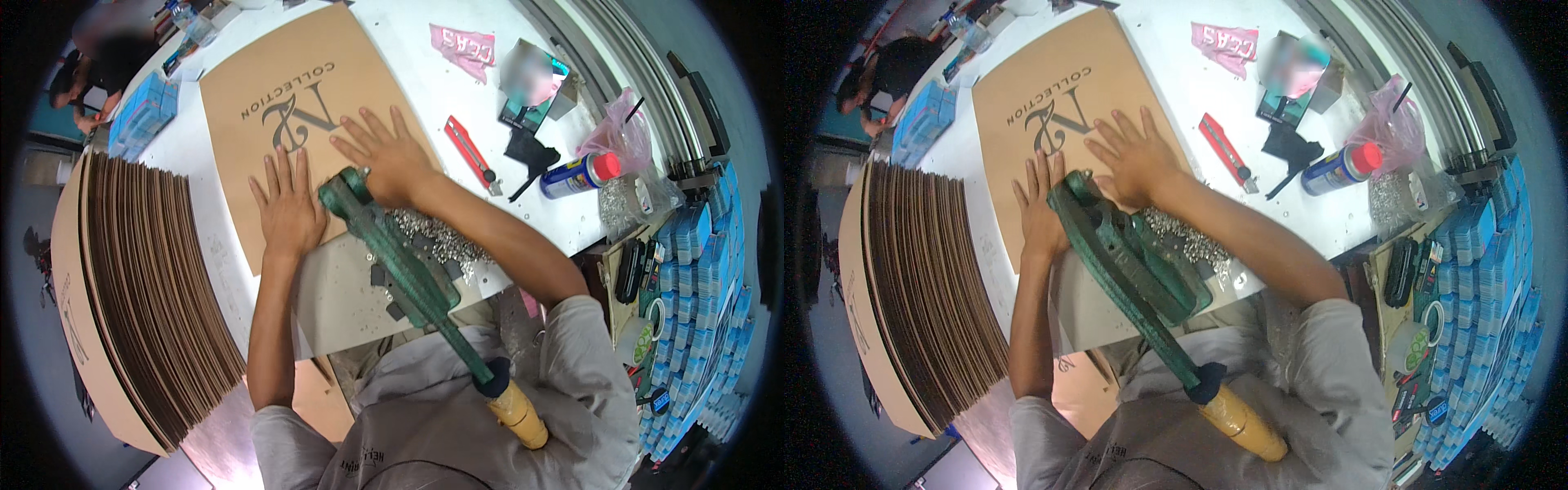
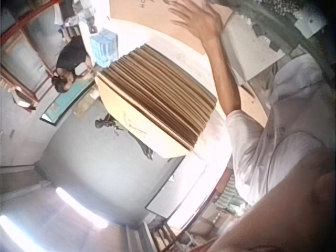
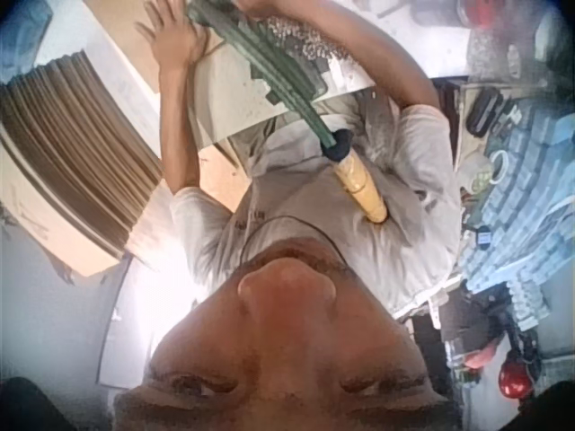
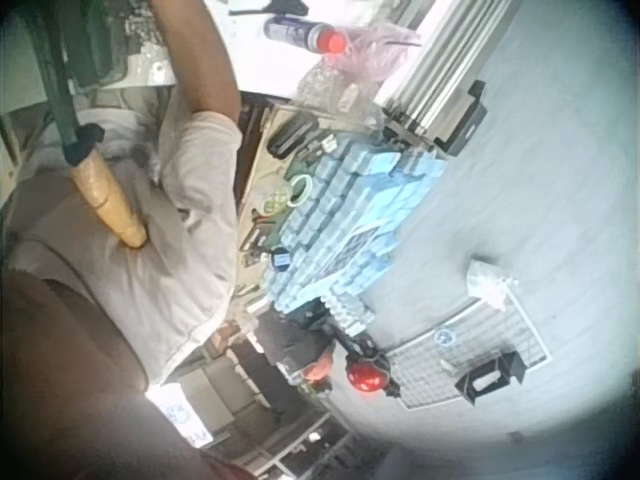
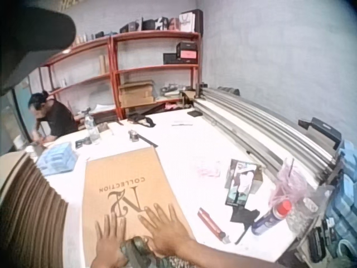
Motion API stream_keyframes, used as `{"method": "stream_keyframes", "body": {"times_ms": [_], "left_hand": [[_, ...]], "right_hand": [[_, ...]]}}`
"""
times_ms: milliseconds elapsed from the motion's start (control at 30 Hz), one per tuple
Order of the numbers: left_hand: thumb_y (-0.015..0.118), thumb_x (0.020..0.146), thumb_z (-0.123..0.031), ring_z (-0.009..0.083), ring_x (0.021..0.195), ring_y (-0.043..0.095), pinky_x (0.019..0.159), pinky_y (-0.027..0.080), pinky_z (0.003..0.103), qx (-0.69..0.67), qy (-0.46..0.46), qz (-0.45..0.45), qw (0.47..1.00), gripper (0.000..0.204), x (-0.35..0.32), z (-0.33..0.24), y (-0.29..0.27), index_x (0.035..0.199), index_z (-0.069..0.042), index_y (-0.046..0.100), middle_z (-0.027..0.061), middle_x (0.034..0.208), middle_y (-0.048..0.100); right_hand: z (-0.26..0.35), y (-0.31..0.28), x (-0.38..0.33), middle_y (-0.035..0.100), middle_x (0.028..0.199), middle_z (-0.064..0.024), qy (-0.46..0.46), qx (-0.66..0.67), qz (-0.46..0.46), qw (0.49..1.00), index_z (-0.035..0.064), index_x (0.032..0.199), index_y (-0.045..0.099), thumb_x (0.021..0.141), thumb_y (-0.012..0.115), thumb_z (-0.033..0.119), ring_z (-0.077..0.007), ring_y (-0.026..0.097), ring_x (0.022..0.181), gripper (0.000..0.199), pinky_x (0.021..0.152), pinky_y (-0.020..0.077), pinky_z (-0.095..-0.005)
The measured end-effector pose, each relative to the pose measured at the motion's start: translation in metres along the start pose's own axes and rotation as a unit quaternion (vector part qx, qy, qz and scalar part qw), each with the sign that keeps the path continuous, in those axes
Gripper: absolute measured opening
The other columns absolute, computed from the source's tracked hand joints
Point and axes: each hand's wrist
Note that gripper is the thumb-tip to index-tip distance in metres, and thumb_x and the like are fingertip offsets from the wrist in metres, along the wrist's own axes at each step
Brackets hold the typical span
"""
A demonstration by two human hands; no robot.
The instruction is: The person uses a green manual hole punch to create holes in individual cardboard sheets. They repeatedly pick up a sheet, align it under the punch, press the handle to punch holes, and place the finished sheet into a stack.
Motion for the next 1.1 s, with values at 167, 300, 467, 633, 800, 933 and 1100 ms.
{"method": "stream_keyframes", "body": {"times_ms": [167,300,467,633,800,933,1100], "left_hand": [[0.034,0.11,-0.047,0.0472,0.159,0.015,0.124,0.003,0.07,0.0,-0.023,0.017,1.0,0.07,-0.014,-0.011,0.009,0.166,-0.006,0.027,0.0259,0.172,0.018],[0.03,0.11,-0.048,0.0464,0.16,0.012,0.125,0.001,0.07,0.006,-0.028,0.024,0.999,0.071,-0.009,-0.004,0.004,0.166,-0.005,0.026,0.0258,0.173,0.017],[0.044,0.105,-0.046,0.047,0.16,0.013,0.125,0.003,0.069,0.011,-0.025,0.04,0.999,0.075,-0.005,-0.006,0.003,0.166,-0.005,0.028,0.0263,0.173,0.018],[0.071,0.09,-0.048,0.0527,0.154,0.026,0.124,0.02,0.068,-0.177,-0.042,0.06,0.981,0.086,0.008,0.052,-0.027,0.16,-0.009,0.041,0.0319,0.169,0.022],[0.064,0.094,-0.063,0.0613,0.143,0.038,0.115,0.039,0.064,-0.008,-0.24,0.079,0.967,0.088,0.003,0.037,-0.037,0.165,-0.019,0.035,0.0385,0.167,0.017],[0.06,0.09,-0.076,0.0585,0.149,0.03,0.11,0.046,0.063,-0.095,-0.247,0.085,0.961,0.096,-0.002,0.047,-0.024,0.165,-0.021,0.037,0.0337,0.171,0.01],[0.064,0.095,-0.058,0.0585,0.147,0.033,0.112,0.047,0.056,-0.136,-0.222,0.083,0.962,0.084,-0.009,0.08,0.003,0.164,-0.019,0.038,0.0343,0.17,0.012]], "right_hand": [[-0.001,0.003,0.003,0.019,0.176,-0.0136,-0.002,-0.04,-0.007,0.999,0.0198,0.168,0.026,0.095,0.06,0.053,-0.0411,0.012,0.162,0.087,0.126,0.0019,-0.0676],[0.007,-0.048,0.02,0.023,0.175,-0.0116,0.005,-0.018,0.164,0.986,0.0178,0.167,0.031,0.103,0.044,0.053,-0.0371,0.013,0.162,0.074,0.126,0.0026,-0.0678],[-0.001,0.012,0.024,0.019,0.176,-0.0104,-0.014,-0.023,0.034,0.999,0.0188,0.168,0.028,0.103,0.037,0.059,-0.0365,0.012,0.162,0.076,0.126,-0.0002,-0.0668],[-0.002,0.01,0.025,0.017,0.176,-0.0104,-0.017,-0.005,0.031,0.999,0.0189,0.168,0.027,0.104,0.034,0.06,-0.037,0.011,0.163,0.077,0.126,-0.002,-0.0673],[-0.006,0.017,0.024,0.017,0.176,-0.0103,-0.013,0.005,0.022,1.0,0.0191,0.168,0.028,0.103,0.035,0.063,-0.0375,0.01,0.163,0.078,0.125,-0.0028,-0.0689],[-0.012,0.003,0.026,0.028,0.171,-0.0172,-0.038,0.045,-0.007,0.998,0.0114,0.16,0.043,0.099,0.052,0.058,-0.0418,0.027,0.157,0.077,0.124,0.0172,-0.0686],[-0.038,-0.049,0.017,0.063,0.135,-0.0302,0.21,0.183,-0.145,0.95,-0.0104,0.125,0.067,0.089,0.076,0.037,-0.0406,0.06,0.128,0.061,0.103,0.0517,-0.0524]]}}
Point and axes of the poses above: each hand's wrist, its own x-axis towards the middle knuckle, its own y-axis out of the palm, z = x × y
